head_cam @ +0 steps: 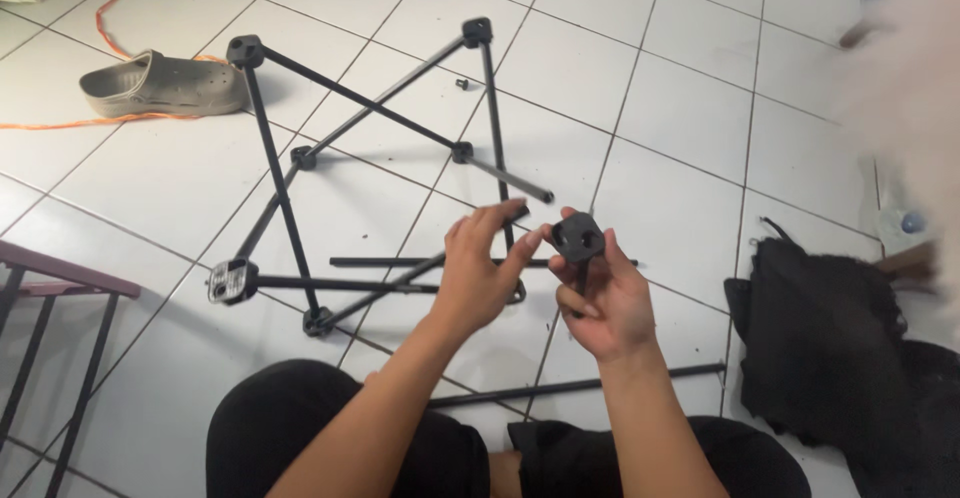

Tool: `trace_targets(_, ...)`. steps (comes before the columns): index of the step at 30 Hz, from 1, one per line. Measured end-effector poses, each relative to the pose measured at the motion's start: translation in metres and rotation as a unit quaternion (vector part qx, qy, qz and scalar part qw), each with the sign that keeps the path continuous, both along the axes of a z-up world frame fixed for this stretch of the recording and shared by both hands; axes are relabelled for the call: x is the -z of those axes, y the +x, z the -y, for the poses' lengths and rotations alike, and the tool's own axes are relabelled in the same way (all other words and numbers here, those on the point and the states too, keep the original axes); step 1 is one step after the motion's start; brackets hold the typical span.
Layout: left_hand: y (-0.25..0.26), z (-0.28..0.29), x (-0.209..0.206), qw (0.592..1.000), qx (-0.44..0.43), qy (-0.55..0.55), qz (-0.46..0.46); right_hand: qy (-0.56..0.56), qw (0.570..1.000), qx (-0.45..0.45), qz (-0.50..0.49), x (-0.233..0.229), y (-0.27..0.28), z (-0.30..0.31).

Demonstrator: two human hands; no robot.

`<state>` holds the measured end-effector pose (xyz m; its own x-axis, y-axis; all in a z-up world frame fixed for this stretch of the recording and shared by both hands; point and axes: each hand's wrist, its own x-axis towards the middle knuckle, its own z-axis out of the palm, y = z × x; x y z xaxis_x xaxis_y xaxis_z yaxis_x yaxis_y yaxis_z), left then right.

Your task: The person assembles a metal frame structure on a tiled floor. They connect black metal poles using a screwdriver to tighten joints and secure the frame together.

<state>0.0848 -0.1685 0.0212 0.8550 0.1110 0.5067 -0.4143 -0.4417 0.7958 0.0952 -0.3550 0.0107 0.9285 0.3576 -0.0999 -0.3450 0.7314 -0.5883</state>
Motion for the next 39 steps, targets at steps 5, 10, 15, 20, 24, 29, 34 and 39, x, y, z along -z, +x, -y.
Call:
trace_targets(5, 0.005, -0.004, 0.035, 0.987, 0.062, -0.108, -0.105, -0.082, 0.990, -0.031, 0.106, 0.028, 0.020, 0.016)
trace_targets(10, -0.006, -0.010, 0.038, 0.995, 0.032, -0.048, -0.078, -0.097, 0.987, -0.038, 0.125, 0.019, 0.012, 0.020)
trace_targets(15, -0.011, -0.015, 0.029, 0.999, 0.027, -0.036, -0.024, -0.202, 0.971, 0.019, 0.125, -0.008, 0.007, 0.015)
trace_targets(20, -0.015, -0.020, 0.034, 0.999, 0.022, -0.033, -0.006, -0.191, 0.973, 0.020, 0.128, -0.014, 0.008, 0.012)
trace_targets(24, -0.013, -0.020, 0.034, 0.999, 0.016, -0.030, -0.021, -0.144, 0.988, 0.040, 0.041, -0.014, 0.010, 0.008)
trace_targets(29, -0.014, -0.023, 0.033, 0.999, 0.015, -0.035, -0.020, -0.148, 0.987, 0.047, -0.039, -0.016, 0.009, -0.001)
trace_targets(34, -0.013, -0.026, 0.036, 0.999, 0.013, -0.042, -0.030, -0.236, 0.971, 0.037, 0.024, -0.022, 0.005, -0.007)
trace_targets(39, -0.012, -0.029, 0.037, 0.998, 0.017, -0.034, -0.056, -0.326, 0.930, 0.035, 0.168, -0.030, -0.002, -0.020)
